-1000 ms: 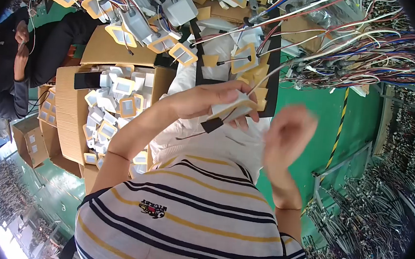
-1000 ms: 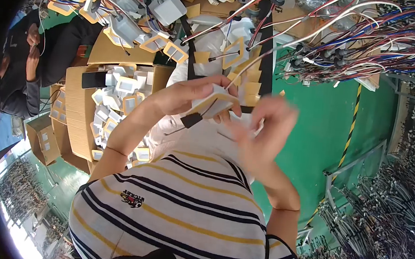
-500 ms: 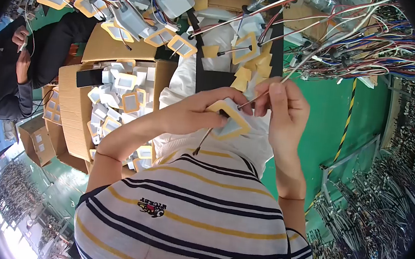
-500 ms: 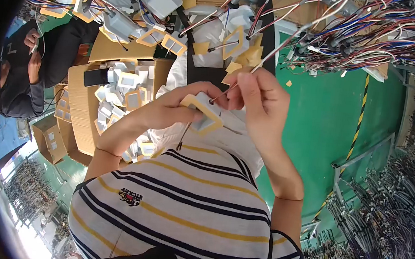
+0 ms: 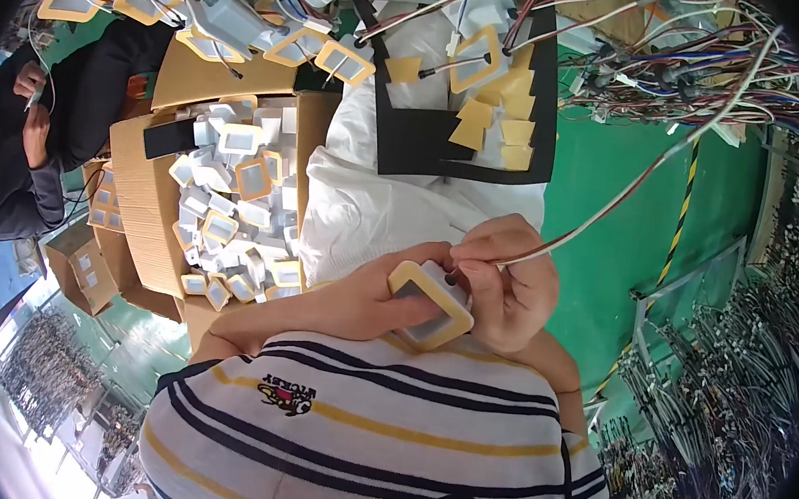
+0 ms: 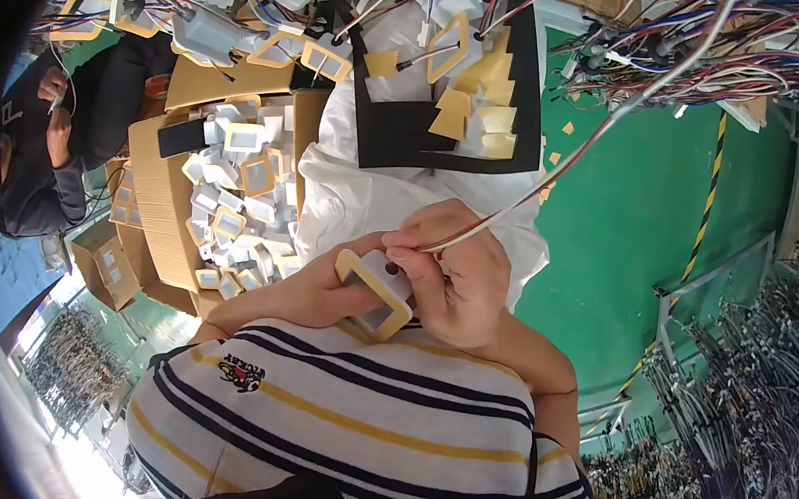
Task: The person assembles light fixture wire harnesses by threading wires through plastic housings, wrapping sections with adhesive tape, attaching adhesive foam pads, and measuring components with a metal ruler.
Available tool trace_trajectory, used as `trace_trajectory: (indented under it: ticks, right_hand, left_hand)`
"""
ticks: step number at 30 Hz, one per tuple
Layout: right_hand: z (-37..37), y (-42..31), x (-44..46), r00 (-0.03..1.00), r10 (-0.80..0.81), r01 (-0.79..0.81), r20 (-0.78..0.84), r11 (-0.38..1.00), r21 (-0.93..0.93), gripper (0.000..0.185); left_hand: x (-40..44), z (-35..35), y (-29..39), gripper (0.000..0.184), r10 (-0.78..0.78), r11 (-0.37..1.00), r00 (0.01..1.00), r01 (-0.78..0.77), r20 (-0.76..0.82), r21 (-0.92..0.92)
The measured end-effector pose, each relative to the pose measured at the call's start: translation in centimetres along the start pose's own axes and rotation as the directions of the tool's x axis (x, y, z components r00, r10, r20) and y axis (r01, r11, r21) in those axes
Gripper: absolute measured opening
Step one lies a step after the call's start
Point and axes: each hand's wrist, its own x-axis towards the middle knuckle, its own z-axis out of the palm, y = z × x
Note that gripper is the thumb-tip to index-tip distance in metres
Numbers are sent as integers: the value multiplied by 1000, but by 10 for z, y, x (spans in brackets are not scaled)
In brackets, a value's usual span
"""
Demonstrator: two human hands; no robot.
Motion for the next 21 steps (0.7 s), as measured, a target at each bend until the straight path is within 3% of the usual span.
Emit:
trace_trajectory:
  ticks: [1, 4, 5, 8, 11, 14, 17, 18, 20, 21]
  right_hand:
    - [1, 0, -1, 999, 44, -44, -8, 999, 32, 12]
    - [-3, -2, -12, 999, -34, 36, -38, 999, 38, 13]
    - [-3, 1, -12, 990, -131, 131, -47, 991, 2, 15]
    - [1, -4, 7, 986, -159, 161, 47, 986, -48, 17]
    - [1, -9, 15, 988, -140, 143, 65, 989, -36, 17]
    - [-5, -14, 2, 998, -59, 60, 36, 998, -24, 14]
    - [-2, -12, 20, 963, -197, 214, 185, 974, -76, 8]
    - [-4, -19, 27, 958, -45, 62, 285, 997, -49, 7]
    - [-15, -33, 48, 847, 215, -221, 487, 974, -46, 6]
    - [-20, -34, 52, 691, 495, -614, 526, 786, 67, 7]
  left_hand:
    - [-2, 0, -1, 35, 6, 999, 1000, -6, -2, -34]
    - [-2, 0, -5, 30, 25, 988, 999, -21, 24, -151]
    - [-2, 0, -6, 28, 35, 981, 999, -27, 38, -190]
    - [-3, 3, -5, 24, -91, 994, 996, 92, 16, -61]
    - [-5, -1, -11, 25, -57, 996, 994, 62, 94, -59]
    - [-9, -1, -23, 28, -111, 967, 990, 127, 85, -221]
    - [-5, -5, -22, 33, -173, 983, 968, 180, 181, -25]
    - [-7, -4, -27, 33, -181, 976, 961, 201, 210, -81]
    - [-2, -9, -39, 35, -168, 959, 950, 219, 262, -181]
    - [0, -10, -40, 37, -71, 962, 961, 137, 268, -237]
